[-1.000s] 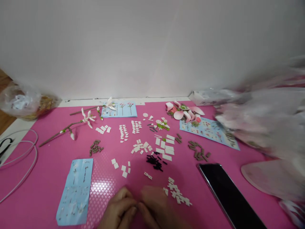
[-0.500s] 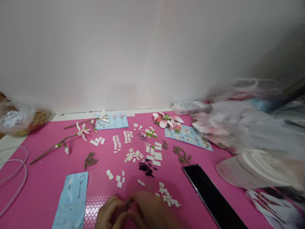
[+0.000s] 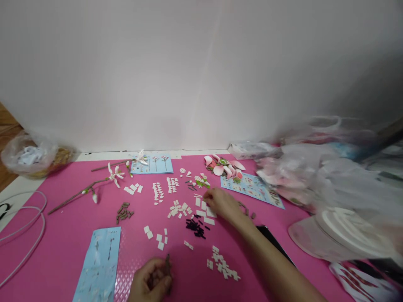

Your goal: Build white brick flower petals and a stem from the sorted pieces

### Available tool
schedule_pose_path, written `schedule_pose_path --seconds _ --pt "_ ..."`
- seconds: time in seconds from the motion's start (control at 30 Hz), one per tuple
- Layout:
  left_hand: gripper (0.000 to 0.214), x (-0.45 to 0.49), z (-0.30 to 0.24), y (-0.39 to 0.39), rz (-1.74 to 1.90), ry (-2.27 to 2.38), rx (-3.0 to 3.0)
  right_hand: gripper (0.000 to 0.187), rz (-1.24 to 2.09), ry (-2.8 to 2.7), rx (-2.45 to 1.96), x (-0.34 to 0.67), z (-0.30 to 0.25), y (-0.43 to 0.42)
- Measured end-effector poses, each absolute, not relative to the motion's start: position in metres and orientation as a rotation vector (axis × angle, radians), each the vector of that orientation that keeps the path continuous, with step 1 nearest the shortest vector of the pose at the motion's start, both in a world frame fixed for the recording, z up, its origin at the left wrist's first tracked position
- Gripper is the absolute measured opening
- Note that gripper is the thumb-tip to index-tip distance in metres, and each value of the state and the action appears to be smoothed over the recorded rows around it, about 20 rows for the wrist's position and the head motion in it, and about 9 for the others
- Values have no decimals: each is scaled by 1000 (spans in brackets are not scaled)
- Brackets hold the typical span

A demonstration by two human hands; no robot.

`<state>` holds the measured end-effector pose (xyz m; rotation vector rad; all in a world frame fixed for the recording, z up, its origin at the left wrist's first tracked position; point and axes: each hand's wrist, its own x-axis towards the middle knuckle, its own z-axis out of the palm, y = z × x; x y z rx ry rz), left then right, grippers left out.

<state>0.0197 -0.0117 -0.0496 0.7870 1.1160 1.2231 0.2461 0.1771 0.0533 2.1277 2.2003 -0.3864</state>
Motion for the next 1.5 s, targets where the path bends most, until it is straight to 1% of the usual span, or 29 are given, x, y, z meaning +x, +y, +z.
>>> schedule_pose_path --seconds 0.07,0.2,0.4,0.5,0.6,0.7,0.77,0.87,0.9,0.93,0.97,1.03,1.2,1.3,1.5 --pt "50 20 -43 -9 1242 1054 685 24 -386 2171 2103 243 51 179" --pt "43 18 -33 -7 1270 959 583 24 -338 2163 2078 240 46 181" --pt "41 14 -38 -5 1270 934 581 26 -268 2226 2121 239 33 180" --pt "39 12 -40 -5 1269 926 587 26 -321 2272 2199 239 32 180" --pt "38 11 -40 -6 1267 919 589 18 -457 2345 2310 238 40 176" --pt "39 11 -38 -7 1262 926 586 25 -784 2456 2343 230 50 157" --pt "41 11 -35 -8 1264 949 579 27 -1156 2502 2249 221 52 134" --pt "41 11 -29 -10 1258 962 595 38 -1680 2440 2058 202 43 95" --pt "41 11 -27 -11 1255 965 599 41 -1932 2360 2000 196 38 84" --pt "40 12 -24 -11 1254 972 598 42 -2419 2115 1912 190 33 74" --pt "40 12 -22 -12 1254 981 594 44 -2716 1896 1822 185 28 66" --pt "39 12 -18 -13 1256 992 581 46 -3018 1588 1687 178 19 55" --pt "34 13 -15 -14 1239 945 594 39 -3167 1356 1525 173 7 49" --pt "32 12 -19 -14 1203 899 602 39 -3192 1299 1476 174 1 49" --pt "29 4 -27 -16 1101 792 665 31 -3105 1483 1555 178 2 48"
